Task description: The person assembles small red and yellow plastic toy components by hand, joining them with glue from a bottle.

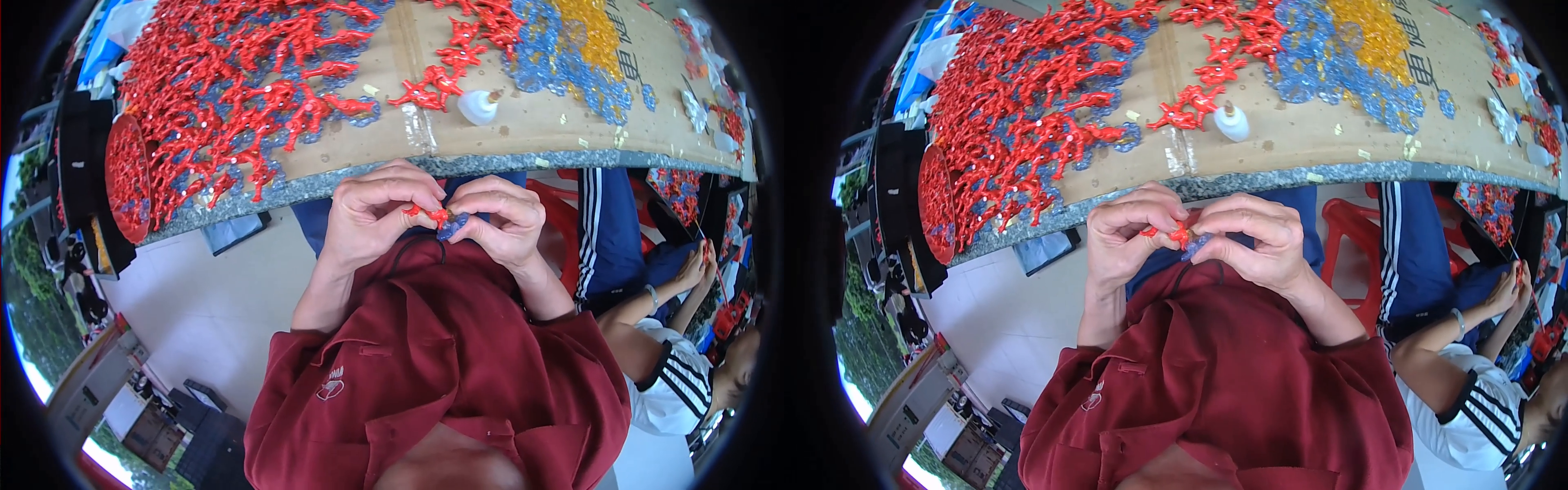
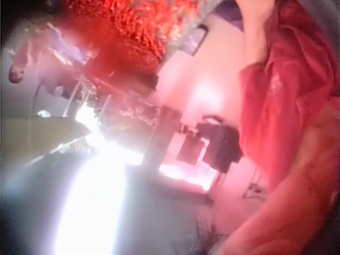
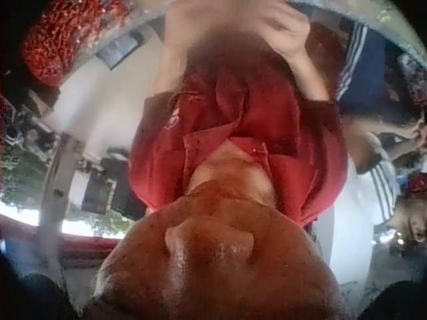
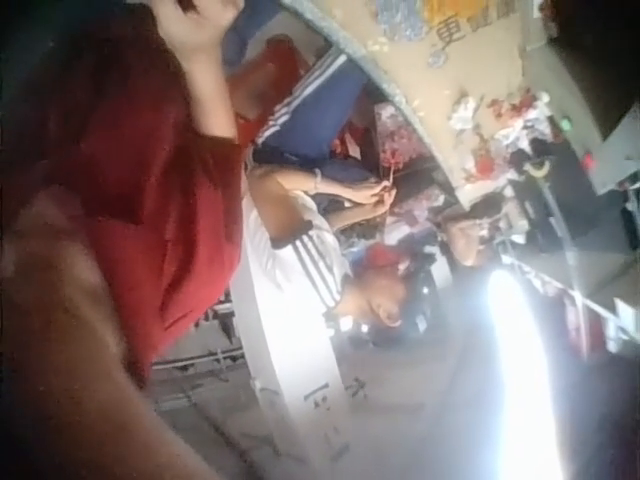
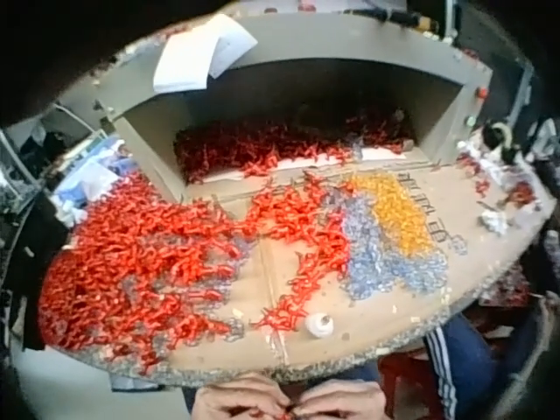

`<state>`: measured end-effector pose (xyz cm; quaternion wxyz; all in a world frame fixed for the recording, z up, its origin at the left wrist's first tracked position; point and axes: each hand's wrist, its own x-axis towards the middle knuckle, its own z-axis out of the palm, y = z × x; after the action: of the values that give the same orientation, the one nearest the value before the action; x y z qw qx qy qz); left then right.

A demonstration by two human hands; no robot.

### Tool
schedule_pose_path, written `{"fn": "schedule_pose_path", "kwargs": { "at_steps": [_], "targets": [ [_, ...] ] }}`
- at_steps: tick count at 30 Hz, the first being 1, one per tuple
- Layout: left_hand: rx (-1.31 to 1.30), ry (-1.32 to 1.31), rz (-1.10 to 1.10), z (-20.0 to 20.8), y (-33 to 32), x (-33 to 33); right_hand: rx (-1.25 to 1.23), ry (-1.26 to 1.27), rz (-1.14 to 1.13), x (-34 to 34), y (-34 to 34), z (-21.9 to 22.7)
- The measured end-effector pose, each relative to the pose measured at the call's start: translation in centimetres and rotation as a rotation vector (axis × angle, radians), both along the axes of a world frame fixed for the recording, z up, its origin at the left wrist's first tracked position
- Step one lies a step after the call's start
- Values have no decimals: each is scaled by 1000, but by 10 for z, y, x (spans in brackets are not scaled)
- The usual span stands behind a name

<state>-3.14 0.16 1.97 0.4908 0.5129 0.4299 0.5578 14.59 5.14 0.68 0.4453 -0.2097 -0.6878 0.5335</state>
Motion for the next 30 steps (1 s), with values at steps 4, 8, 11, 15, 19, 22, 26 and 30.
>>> {"fn": "schedule_pose_path", "kwargs": {
  "at_steps": [4, 8, 11, 15, 19, 22, 26, 30],
  "targets": [
    [-29, 182, 143, 6, -12, -16, -64, -138, -23, -10, -2, 12],
    [-9, 852, 647, 16, -9, -19, 14, -255, -171, 2, 5, 14],
    [162, 1140, 714, 8, 4, -27, 116, -254, -417, 5, 14, 10],
    [272, 1318, 771, 12, 14, -23, 111, -442, -601, -3, 29, 15],
    [416, 1292, 748, 13, 23, -3, 370, -485, -559, -18, 48, -1],
    [333, 1151, 609, 3, 43, 24, 340, -447, -561, -17, 48, 0],
    [-19, 1278, 548, 1, 55, 43, 241, -341, -584, -2, 41, 3],
    [-74, 1238, 538, 2, 51, 48, 143, -255, -547, 8, 40, -12]
  ]
}}
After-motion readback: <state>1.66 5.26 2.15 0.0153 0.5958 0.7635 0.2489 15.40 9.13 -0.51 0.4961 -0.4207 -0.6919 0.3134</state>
